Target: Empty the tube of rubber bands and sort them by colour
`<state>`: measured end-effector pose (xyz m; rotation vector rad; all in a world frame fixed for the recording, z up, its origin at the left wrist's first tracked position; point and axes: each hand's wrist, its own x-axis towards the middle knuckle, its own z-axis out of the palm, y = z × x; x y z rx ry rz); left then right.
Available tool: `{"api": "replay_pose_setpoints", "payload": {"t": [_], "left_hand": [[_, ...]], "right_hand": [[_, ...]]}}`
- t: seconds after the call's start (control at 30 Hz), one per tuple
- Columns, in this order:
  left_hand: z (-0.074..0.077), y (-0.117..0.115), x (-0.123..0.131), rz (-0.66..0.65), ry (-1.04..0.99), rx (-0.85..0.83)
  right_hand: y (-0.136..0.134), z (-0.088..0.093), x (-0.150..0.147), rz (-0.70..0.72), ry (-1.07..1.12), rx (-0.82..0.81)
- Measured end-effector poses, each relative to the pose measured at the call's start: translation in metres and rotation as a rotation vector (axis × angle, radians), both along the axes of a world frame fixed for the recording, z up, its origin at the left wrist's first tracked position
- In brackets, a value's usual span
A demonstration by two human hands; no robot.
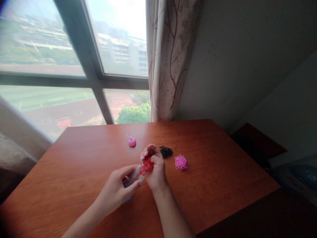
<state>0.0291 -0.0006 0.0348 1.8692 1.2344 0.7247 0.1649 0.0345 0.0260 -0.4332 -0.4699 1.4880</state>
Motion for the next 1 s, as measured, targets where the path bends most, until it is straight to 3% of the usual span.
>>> {"api": "replay_pose_setpoints", "payload": {"t": [0.33,0.8,1.0], "left_hand": [[0.001,0.000,-0.001,-0.009,0.083,0.099],[0.006,0.000,-0.002,-0.068,0.093,0.058],[0.009,0.001,-0.006,-0.130,0.141,0.046]], "right_hand": [[0.001,0.000,0.002,0.097,-0.038,-0.004],[0.001,0.006,0.012,-0.016,0.017,-0.109],[0.003,0.006,0.015,-0.081,-0.044,-0.068]]}}
